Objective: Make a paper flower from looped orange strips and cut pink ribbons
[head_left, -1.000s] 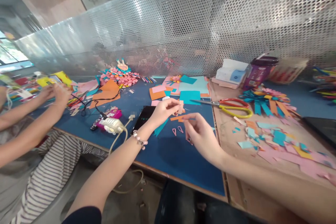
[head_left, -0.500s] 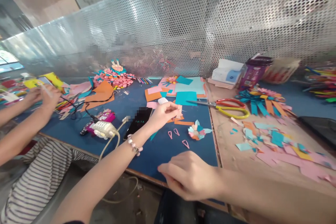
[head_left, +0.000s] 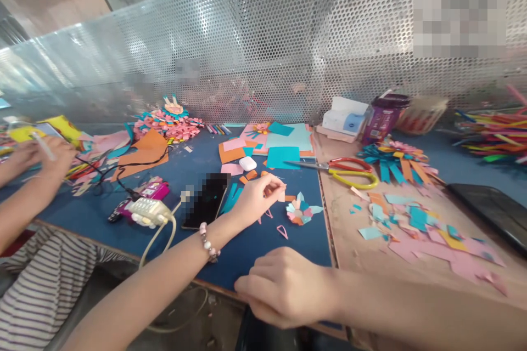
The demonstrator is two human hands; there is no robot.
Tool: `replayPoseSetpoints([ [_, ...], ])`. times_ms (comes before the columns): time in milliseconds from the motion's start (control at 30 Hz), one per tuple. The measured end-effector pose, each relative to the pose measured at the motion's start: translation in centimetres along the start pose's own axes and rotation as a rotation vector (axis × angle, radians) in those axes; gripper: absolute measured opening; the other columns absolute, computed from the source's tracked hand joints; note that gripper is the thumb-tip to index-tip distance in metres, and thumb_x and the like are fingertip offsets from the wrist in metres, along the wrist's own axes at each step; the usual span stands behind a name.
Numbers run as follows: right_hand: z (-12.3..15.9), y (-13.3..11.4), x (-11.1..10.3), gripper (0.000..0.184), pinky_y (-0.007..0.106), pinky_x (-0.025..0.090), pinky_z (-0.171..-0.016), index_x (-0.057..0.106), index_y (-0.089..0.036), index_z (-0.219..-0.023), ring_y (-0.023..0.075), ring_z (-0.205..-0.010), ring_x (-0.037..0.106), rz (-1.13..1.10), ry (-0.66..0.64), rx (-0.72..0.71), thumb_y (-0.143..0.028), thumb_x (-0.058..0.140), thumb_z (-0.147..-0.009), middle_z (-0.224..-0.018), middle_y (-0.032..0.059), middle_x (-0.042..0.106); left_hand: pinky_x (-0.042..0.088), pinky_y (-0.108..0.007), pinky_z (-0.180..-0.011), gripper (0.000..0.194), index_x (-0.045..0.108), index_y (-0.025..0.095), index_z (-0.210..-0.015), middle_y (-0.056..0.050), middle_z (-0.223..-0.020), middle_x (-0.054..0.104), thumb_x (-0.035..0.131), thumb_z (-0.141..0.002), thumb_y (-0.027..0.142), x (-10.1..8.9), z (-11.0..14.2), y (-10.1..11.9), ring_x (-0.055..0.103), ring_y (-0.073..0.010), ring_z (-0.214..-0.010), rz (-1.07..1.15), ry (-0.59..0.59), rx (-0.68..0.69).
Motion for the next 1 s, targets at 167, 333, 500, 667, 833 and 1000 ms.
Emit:
replayPoseSetpoints([
  [167, -0.3, 0.1, -0.4, 0.026, 0.027, 0.031, -0.045, 0.056, -0.017, -0.072, 0.0114, -0.048, 0.048, 0.072, 0.040, 0.049, -0.023, 0.041, -0.092, -0.056, -0.0020, 0.055, 0.053, -0.024, -0.066, 0.014, 0.055, 0.020, -0.087, -0.001, -0.079, 0.069, 0.056, -0.087, 0.033, -1.3, -0.8, 0.1, 0.067, -0.0139, -0.074, 0.030, 0.048, 0.010],
  [333, -0.5, 0.5, -0.5, 0.025, 0.026, 0.031, -0.045, 0.052, -0.017, -0.063, 0.0104, -0.046, 0.045, 0.101, 0.046, 0.096, -0.019, 0.044, -0.087, -0.054, -0.0027, 0.052, 0.051, -0.024, -0.068, 0.012, 0.059, 0.020, -0.095, -0.001, -0.084, 0.070, 0.057, -0.087, 0.029, -5.1, -4.5, 1.0, 0.066, -0.0129, -0.074, -0.154, 0.153, 0.080],
  [500, -0.3, 0.6, -0.3, 0.028, 0.027, 0.030, -0.043, 0.052, -0.018, -0.063, 0.0115, -0.045, 0.045, 0.093, 0.048, 0.113, -0.019, 0.041, -0.089, -0.052, -0.0017, 0.052, 0.049, -0.025, -0.069, 0.016, 0.062, 0.019, -0.091, -0.004, -0.083, 0.071, 0.050, -0.090, 0.030, -5.9, -6.4, 0.2, 0.065, -0.0148, -0.076, -0.353, 0.208, 0.143],
  [667, 0.1, 4.2, -4.0, 0.024, 0.024, 0.035, -0.046, 0.060, -0.015, -0.077, 0.0100, -0.045, 0.050, -0.045, 0.175, 0.325, -0.018, 0.040, -0.089, -0.054, -0.0012, 0.058, 0.045, -0.028, -0.075, 0.015, 0.064, 0.021, -0.090, -0.005, -0.086, 0.070, 0.050, -0.089, 0.025, -5.4, -5.3, -1.3, 0.064, -0.0189, -0.082, -0.606, 0.199, 0.152],
  [833, 1.4, 14.5, -9.0, 0.034, 0.022, 0.045, -0.057, 0.049, -0.013, -0.119, 0.0103, -0.057, 0.060, -0.097, 0.307, 0.672, -0.012, 0.040, -0.086, -0.079, 0.0024, 0.070, 0.044, -0.026, -0.072, 0.020, 0.062, 0.020, -0.098, -0.006, -0.090, 0.070, 0.045, -0.093, 0.030, -8.8, -4.5, -1.1, 0.064, -0.0177, -0.080, -0.636, 0.369, 0.085],
  [1000, 2.6, 21.3, -5.3, 0.049, 0.032, 0.051, -0.080, 0.046, -0.011, -0.120, 0.0189, -0.100, 0.066, -0.064, -0.070, 0.716, 0.004, 0.033, -0.075, -0.116, 0.0111, 0.068, 0.043, -0.024, -0.067, 0.020, 0.061, 0.020, -0.096, -0.006, -0.089, 0.070, 0.046, -0.093, 0.032, -9.7, -4.4, -1.2, 0.064, -0.0166, -0.075, -0.650, 0.372, 0.046],
])
Point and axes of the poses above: each hand's wrist, its own z-axis away from the middle knuckle, its own x-axis out of the palm, y = z × x, the point moved 10 cm from there along -z, towards the middle knuckle
